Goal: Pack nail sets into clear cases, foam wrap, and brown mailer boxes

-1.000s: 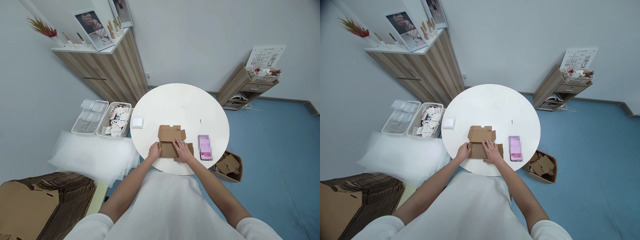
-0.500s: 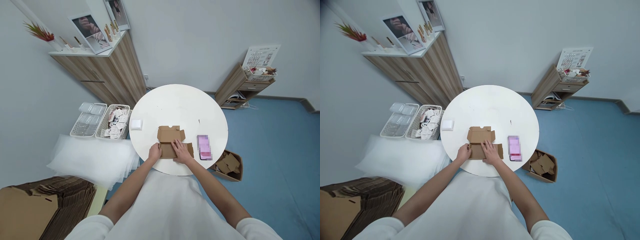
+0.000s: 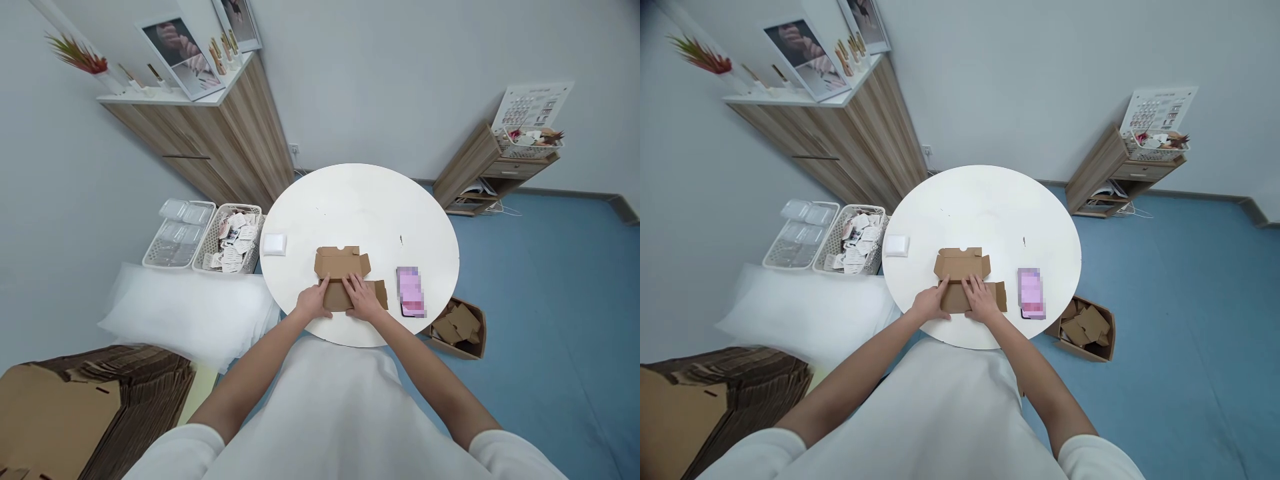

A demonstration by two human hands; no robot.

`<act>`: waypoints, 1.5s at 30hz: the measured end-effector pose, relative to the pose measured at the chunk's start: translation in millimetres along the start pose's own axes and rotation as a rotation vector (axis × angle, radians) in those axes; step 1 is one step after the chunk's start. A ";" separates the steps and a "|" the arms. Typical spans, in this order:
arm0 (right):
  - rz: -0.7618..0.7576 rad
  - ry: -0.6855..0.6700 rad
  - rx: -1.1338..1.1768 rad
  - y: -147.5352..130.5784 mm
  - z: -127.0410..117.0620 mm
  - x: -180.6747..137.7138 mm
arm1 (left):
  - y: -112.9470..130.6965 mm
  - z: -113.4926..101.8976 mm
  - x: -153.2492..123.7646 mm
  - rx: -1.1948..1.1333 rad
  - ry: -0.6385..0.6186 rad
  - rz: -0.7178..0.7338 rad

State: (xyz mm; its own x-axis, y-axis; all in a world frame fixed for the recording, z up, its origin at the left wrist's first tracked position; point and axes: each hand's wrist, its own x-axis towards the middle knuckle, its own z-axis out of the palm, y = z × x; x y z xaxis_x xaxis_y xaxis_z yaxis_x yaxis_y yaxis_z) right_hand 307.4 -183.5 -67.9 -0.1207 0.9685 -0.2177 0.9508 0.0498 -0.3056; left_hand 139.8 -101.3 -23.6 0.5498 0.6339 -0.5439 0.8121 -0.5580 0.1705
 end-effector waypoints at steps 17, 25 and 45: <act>0.612 0.230 0.469 42.6 -14.4 -55.4 | -16.8 0.1 9.8 -0.119 0.000 0.030; 0.689 0.276 0.816 36.9 -3.4 -47.9 | -20.8 15.2 13.4 -0.379 0.206 0.107; 0.599 0.046 0.754 3.6 -32.8 -28.7 | -11.5 22.8 18.7 -0.388 0.122 0.136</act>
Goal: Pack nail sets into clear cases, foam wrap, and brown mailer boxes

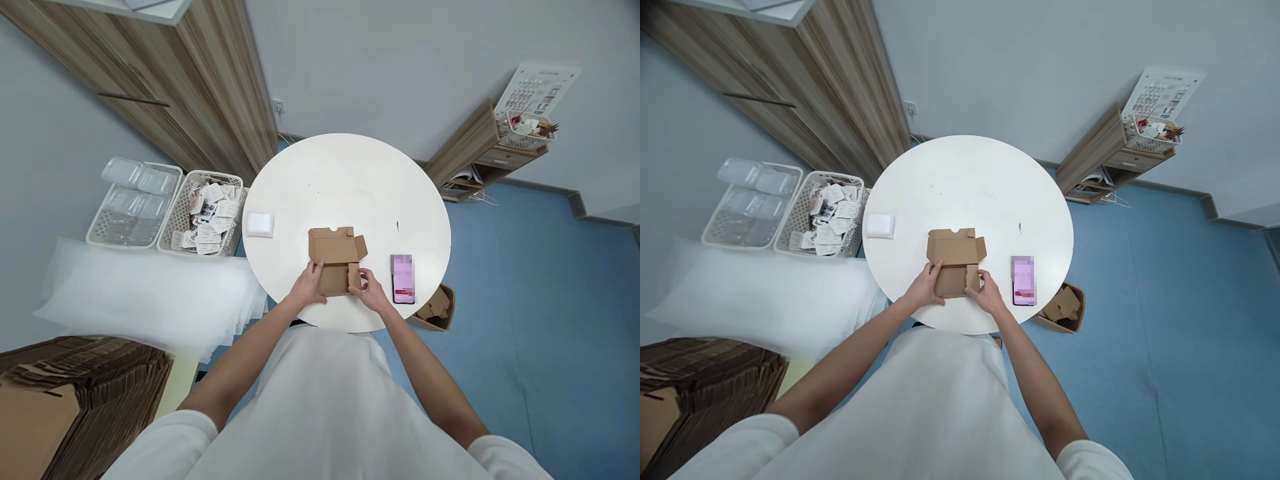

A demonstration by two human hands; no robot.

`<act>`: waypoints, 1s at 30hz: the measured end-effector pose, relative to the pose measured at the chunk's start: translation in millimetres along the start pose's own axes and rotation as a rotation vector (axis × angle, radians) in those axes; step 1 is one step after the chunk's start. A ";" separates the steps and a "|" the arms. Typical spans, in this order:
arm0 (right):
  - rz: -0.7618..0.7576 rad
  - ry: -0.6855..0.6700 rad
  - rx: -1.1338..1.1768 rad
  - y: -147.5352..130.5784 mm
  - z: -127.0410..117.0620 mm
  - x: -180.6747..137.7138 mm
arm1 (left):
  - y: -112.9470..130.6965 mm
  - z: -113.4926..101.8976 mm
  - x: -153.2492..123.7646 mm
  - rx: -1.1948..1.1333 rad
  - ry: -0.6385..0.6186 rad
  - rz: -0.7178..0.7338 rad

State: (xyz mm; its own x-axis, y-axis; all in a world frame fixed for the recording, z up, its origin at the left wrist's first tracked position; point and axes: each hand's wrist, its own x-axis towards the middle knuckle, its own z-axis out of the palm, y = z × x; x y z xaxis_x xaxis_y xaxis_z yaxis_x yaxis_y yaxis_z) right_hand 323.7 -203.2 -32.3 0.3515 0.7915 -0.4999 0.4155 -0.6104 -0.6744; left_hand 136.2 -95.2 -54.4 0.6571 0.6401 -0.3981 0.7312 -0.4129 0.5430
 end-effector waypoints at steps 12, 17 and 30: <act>0.120 0.085 -0.093 12.8 4.0 17.8 | 2.2 2.1 -2.5 0.036 -0.013 0.035; 0.128 0.060 -0.187 9.0 -0.5 22.2 | 3.1 2.1 -4.4 0.040 -0.016 0.036; 0.067 -0.023 -0.557 4.1 -7.8 29.6 | 3.9 7.3 -6.1 0.039 -0.014 0.012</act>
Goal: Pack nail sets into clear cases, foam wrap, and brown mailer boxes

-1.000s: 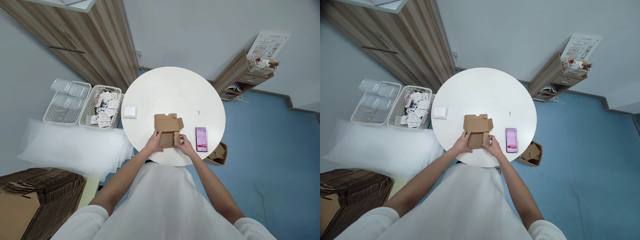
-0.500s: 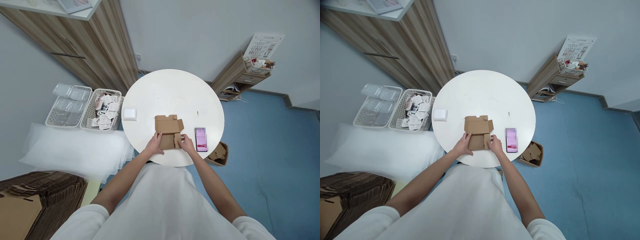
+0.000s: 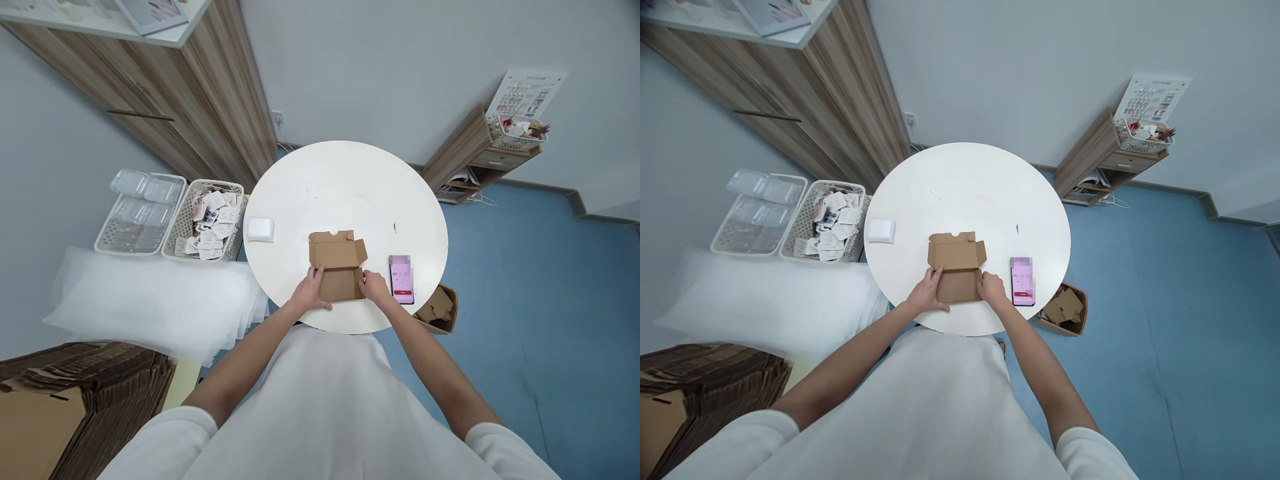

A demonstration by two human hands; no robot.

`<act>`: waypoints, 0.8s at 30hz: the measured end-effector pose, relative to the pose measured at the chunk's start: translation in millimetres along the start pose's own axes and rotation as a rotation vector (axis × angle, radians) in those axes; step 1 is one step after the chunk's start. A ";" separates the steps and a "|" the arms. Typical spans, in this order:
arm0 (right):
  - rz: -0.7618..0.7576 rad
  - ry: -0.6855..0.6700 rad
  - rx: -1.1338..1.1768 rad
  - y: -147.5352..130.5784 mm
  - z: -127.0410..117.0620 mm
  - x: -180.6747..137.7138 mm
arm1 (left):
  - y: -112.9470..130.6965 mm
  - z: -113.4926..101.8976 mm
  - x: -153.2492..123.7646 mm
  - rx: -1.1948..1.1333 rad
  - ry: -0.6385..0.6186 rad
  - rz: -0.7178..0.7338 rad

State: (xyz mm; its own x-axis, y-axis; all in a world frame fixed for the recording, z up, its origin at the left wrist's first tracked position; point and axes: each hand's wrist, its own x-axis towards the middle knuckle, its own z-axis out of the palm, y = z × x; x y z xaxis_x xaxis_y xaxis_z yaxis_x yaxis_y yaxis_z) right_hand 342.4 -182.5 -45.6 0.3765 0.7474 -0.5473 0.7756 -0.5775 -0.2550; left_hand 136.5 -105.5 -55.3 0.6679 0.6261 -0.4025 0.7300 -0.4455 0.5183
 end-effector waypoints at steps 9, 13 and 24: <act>-0.006 0.041 -0.146 -5.6 10.0 -4.7 | 5.8 -5.2 -0.8 -0.002 -0.035 -0.063; -0.005 0.051 -0.135 -6.7 12.7 -3.7 | 5.7 -2.6 -1.2 0.000 -0.022 -0.058; -0.062 0.072 0.078 4.7 15.5 -8.0 | 2.6 -7.7 10.3 -0.055 0.007 0.000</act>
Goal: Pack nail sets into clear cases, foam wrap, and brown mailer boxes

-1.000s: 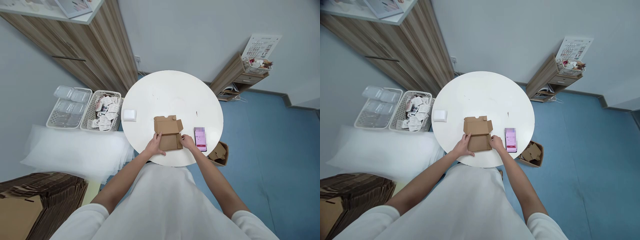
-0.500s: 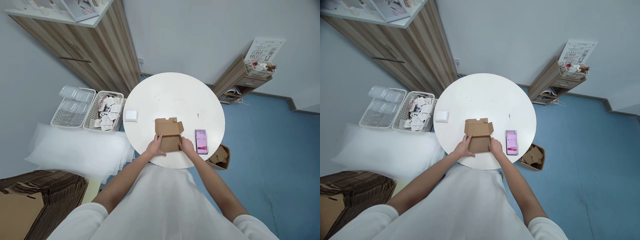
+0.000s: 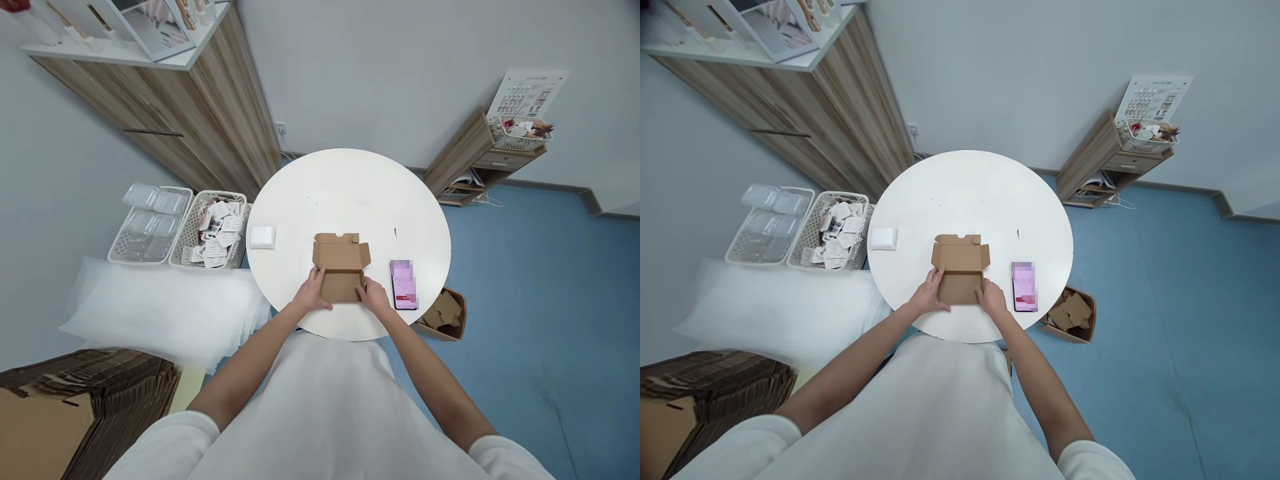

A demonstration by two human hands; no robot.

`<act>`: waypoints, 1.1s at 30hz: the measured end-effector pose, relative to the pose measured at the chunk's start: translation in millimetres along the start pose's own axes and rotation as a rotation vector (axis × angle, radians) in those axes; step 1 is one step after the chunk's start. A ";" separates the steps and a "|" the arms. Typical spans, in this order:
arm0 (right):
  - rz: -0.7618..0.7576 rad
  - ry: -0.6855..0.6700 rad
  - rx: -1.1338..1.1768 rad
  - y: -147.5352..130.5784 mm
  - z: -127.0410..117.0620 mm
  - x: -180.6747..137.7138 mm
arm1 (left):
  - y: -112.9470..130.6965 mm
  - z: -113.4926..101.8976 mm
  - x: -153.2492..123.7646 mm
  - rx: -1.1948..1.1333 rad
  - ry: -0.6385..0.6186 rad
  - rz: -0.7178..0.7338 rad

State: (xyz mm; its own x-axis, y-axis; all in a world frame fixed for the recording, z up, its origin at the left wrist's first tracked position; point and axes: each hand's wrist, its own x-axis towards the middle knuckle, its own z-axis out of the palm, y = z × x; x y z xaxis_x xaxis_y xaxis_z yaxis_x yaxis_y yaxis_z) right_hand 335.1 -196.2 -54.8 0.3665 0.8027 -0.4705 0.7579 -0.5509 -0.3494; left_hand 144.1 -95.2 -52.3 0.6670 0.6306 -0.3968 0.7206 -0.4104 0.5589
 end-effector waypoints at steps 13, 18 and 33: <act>0.066 0.017 0.143 1.9 -0.2 3.6 | -10.3 16.2 10.1 -0.291 0.152 0.064; 0.062 0.027 0.149 4.5 -0.6 4.0 | -10.7 19.0 7.5 -0.307 0.138 0.044; 0.043 0.055 0.165 16.4 -10.2 4.5 | -8.3 22.3 -6.3 -0.225 0.160 0.017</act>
State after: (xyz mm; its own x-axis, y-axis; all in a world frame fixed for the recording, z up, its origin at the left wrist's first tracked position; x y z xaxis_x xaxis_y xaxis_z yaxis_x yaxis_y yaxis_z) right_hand 354.7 -199.3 -54.4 0.4292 0.7864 -0.4443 0.6437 -0.6114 -0.4602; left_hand 138.2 -110.5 -70.7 0.6277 0.7279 -0.2759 0.6371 -0.2766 0.7195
